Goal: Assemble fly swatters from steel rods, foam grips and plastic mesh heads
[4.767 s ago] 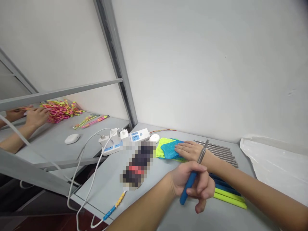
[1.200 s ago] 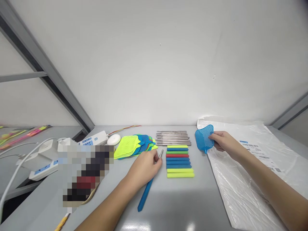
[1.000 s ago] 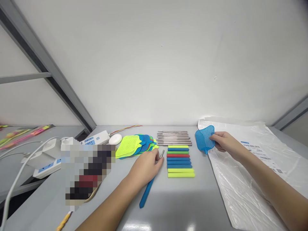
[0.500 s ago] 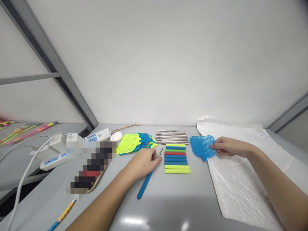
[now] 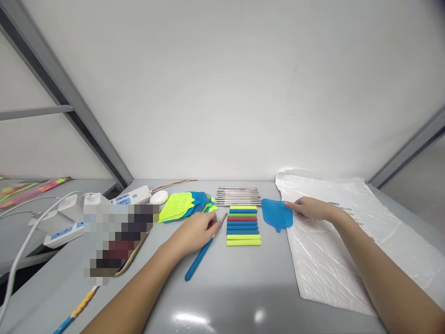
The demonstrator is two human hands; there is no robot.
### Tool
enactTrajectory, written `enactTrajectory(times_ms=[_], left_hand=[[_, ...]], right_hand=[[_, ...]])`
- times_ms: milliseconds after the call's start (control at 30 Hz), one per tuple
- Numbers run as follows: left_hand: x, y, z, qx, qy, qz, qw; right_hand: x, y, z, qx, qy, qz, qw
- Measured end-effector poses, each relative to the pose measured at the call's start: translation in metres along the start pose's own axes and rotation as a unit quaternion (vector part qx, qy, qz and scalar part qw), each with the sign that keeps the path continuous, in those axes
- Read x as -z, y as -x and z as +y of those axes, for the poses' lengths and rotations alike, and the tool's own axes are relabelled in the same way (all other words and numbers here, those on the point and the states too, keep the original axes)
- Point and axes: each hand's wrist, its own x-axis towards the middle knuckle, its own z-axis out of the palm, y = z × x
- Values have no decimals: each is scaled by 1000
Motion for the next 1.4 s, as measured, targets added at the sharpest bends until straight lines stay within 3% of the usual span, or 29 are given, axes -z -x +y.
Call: enactTrajectory(times_ms=[200,300,400,500,600,700,767,800,867,967,1067,1133,1267,1400], left_hand=[[2,22,2,40,17,12,999],[-4,49,3,62,14,42,997],[-14,73,4,70,-17,66,995],[-19,87,3,70,-55,75,993],[-15,100,3,91,-58,91,990],[-5,121,6,107,-23,117,987],[-1,138,10,84,9,138,987],[0,147,12,66,29,151,986],[-2,161,18,26,84,173,981],[-13,171,26,-3,191,197,962],[-24,171,26,12,313,192,930],[-28,167,22,17,340,169,925],[-29,159,13,-16,208,132,969],[-28,153,12,-43,140,86,985]], right_hand=[[-23,-4,-15,-42,96,126,986],[-34,2,-27,-10,196,220,955],[-43,7,-39,63,268,296,915],[-49,12,-52,147,269,319,897],[-53,21,-72,277,250,329,868],[-60,44,-107,427,254,320,806],[-68,65,-134,527,280,292,748],[-72,77,-147,558,293,276,725],[-82,97,-167,592,294,256,706],[-92,115,-179,612,288,225,701],[-96,121,-170,601,270,249,710],[-98,121,-158,584,256,263,724],[-102,125,-135,551,233,242,764],[-106,132,-118,519,214,216,799]])
